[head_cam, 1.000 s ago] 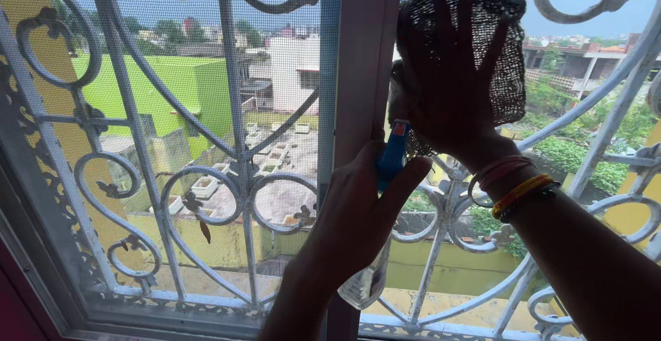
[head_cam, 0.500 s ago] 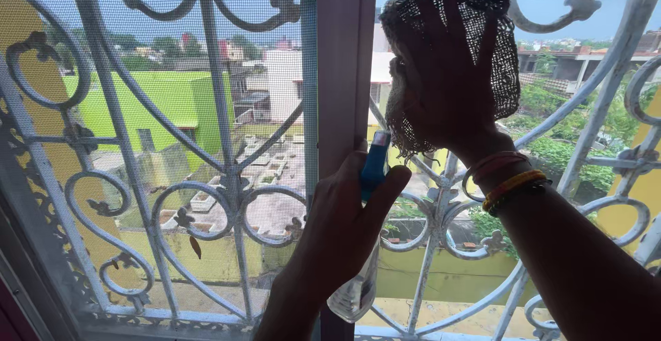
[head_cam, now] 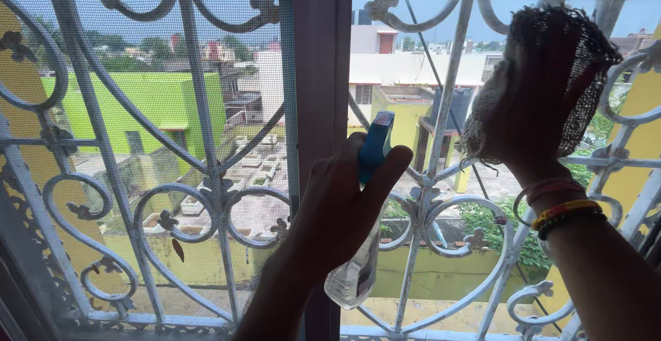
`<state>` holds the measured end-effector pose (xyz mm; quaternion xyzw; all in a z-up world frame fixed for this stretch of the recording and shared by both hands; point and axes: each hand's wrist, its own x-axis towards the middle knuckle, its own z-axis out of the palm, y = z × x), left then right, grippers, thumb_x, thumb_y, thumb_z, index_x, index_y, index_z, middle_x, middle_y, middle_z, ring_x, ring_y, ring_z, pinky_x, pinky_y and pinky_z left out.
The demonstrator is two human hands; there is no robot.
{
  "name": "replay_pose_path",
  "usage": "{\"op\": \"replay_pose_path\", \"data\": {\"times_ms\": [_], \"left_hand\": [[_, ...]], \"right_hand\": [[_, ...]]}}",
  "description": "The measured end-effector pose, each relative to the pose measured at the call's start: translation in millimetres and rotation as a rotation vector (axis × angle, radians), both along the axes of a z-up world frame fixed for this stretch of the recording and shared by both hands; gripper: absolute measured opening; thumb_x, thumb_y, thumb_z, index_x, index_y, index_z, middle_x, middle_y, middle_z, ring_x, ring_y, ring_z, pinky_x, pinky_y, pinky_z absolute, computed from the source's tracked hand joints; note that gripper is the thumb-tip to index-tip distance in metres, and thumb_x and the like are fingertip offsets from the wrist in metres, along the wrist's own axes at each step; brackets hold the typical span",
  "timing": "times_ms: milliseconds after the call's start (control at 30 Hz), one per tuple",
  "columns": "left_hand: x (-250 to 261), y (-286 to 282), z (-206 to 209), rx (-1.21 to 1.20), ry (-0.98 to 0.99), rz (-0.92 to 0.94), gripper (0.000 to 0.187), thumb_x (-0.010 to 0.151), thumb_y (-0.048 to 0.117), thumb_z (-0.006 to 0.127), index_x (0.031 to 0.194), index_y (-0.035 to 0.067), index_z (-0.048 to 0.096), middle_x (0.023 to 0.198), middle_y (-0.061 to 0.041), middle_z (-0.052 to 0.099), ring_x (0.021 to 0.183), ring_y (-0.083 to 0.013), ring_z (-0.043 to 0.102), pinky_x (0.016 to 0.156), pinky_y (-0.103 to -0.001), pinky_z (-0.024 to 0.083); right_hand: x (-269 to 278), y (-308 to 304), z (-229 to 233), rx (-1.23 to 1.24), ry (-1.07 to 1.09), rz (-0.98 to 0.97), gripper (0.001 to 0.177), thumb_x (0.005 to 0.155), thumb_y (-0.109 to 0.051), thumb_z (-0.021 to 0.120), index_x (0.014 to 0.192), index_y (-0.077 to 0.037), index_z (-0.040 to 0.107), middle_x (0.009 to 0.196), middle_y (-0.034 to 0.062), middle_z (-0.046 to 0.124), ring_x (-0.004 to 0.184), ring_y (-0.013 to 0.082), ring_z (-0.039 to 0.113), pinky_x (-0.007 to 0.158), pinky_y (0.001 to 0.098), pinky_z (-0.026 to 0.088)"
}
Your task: The person sprays a window with a cleaning solution and wipes the glass, mesh screen, and metal grille with a cloth. They repeatedly spray and wipe different sections of the window to remove dirt and grime.
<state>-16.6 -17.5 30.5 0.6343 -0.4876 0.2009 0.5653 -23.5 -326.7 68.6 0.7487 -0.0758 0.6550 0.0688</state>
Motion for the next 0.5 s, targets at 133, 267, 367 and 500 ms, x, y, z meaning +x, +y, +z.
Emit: {"op": "replay_pose_path", "data": {"times_ms": [133, 267, 367, 500], "left_hand": [[-1.1, -0.3, 5.8, -0.012, -0.033, 0.016, 0.032, 0.099, 0.034, 0.066, 0.103, 0.002, 0.065, 0.064, -0.008, 0.065, 0.058, -0.0167, 0.067, 0.055, -0.037, 0.048], [-1.6, 1.6, 7.1, -0.026, -0.016, 0.014, 0.033, 0.099, 0.036, 0.064, 0.103, 0.003, 0.065, 0.064, -0.007, 0.063, 0.055, -0.016, 0.063, 0.054, -0.036, 0.048], [-2.6, 5.6, 6.0, 0.002, 0.033, -0.012, 0.037, 0.101, 0.038, 0.063, 0.101, 0.0, 0.065, 0.064, -0.005, 0.061, 0.055, -0.0148, 0.062, 0.054, -0.036, 0.048], [-7.5, 12.5, 6.5, -0.006, 0.022, -0.026, 0.049, 0.101, 0.037, 0.06, 0.137, 0.003, 0.059, 0.067, -0.005, 0.058, 0.058, -0.0132, 0.055, 0.055, -0.035, 0.047]], "right_hand": [[-5.1, -46.7, -16.8, 0.123, -0.015, -0.098, 0.066, 0.116, -0.037, 0.04, 0.171, -0.006, 0.021, 0.179, 0.0223, 0.014, 0.168, 0.0386, 0.008, 0.126, 0.0681, -0.005], [-10.2, -78.4, -28.6, 0.217, -0.016, -0.168, 0.075, 0.115, -0.045, 0.038, 0.173, -0.005, 0.011, 0.182, 0.021, 0.007, 0.17, 0.0371, 0.002, 0.127, 0.0652, -0.007], [-11.9, -90.3, -34.0, 0.303, 0.004, -0.213, 0.083, 0.115, -0.052, 0.036, 0.174, -0.005, 0.003, 0.184, 0.0199, 0.001, 0.171, 0.036, -0.002, 0.127, 0.0631, -0.009], [-8.2, -106.9, -46.6, 0.336, 0.01, -0.237, 0.093, 0.111, -0.059, 0.039, 0.174, -0.002, -0.001, 0.182, 0.0246, -0.002, 0.169, 0.0418, -0.005, 0.131, 0.0637, -0.008]]}}
